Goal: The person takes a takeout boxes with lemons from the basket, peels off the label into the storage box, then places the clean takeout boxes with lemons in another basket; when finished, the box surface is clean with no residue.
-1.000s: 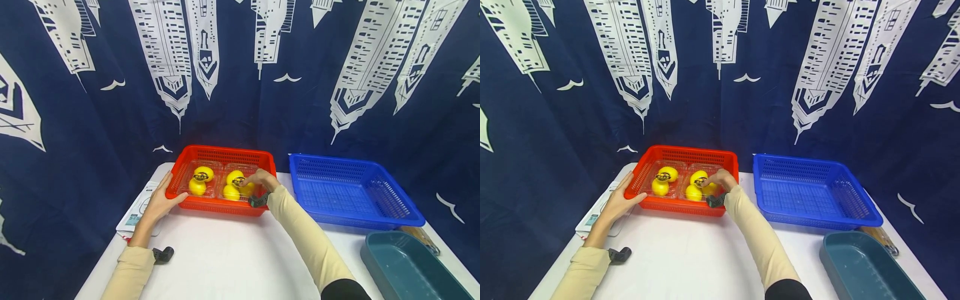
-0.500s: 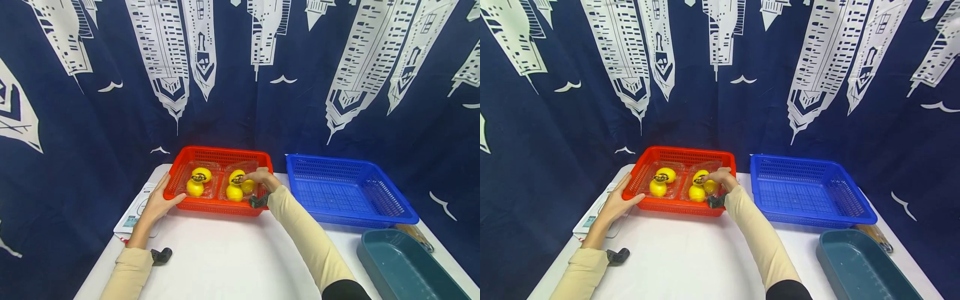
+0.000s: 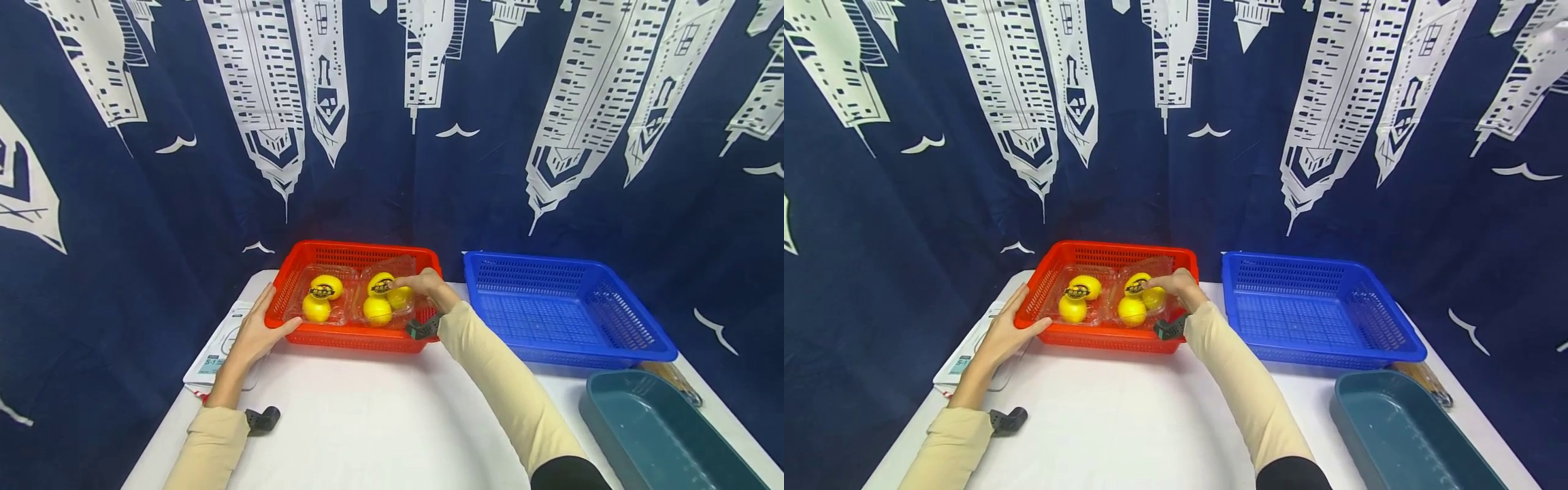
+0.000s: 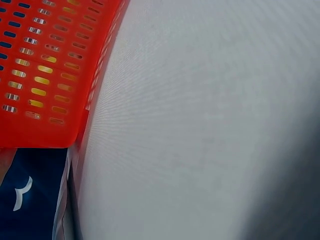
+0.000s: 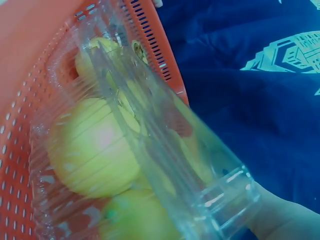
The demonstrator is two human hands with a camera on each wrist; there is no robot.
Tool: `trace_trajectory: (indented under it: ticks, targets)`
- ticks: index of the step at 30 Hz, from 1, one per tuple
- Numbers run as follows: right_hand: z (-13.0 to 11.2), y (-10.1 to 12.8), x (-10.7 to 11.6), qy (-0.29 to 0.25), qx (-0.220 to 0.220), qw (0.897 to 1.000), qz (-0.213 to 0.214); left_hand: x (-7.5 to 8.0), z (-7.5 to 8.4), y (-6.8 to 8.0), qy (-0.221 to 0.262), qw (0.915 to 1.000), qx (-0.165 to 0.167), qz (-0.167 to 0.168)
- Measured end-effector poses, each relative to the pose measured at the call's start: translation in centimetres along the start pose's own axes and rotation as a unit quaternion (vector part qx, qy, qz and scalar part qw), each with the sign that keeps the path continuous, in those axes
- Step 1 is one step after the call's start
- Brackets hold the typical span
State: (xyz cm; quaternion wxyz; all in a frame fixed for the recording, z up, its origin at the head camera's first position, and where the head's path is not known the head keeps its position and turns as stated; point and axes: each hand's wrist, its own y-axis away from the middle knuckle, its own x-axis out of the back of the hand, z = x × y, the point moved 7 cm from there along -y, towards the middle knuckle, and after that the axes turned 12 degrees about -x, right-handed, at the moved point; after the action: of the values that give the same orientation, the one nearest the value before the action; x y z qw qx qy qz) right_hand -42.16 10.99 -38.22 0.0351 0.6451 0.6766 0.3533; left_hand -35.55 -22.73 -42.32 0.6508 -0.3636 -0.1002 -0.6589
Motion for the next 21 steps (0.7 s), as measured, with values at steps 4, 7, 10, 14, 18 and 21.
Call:
trace_trajectory:
  ticks: [4,7,10,14,18,21]
  targets:
    - [0.0,0.5,0.2,-0.023,-0.003,1.0,-0.016,0.0,0.0,0.1,-0.001,1.0,0.004,-0.002]
    - [-0.2,1.0,0.5,-0.031,0.005,0.999,-0.023,0.0,0.1,0.0,0.004,1.0,0.002,-0.001]
    - [-0.3,1.4,1.0,-0.029,0.018,0.999,-0.032,0.0,0.1,0.0,0.004,1.0,0.003,-0.002]
    - [-0.2,2.0,1.7,-0.029,0.035,0.998,-0.043,-0.1,-0.1,0.2,0.0,0.9999,0.01,-0.003]
    - [0.2,2.6,2.6,-0.027,0.044,0.998,-0.033,-0.1,-0.1,0.2,0.0,1.0,0.006,0.0]
    - [0.7,3.0,3.0,-0.036,0.04,0.998,-0.035,0.0,0.0,0.1,0.001,1.0,0.0,0.001]
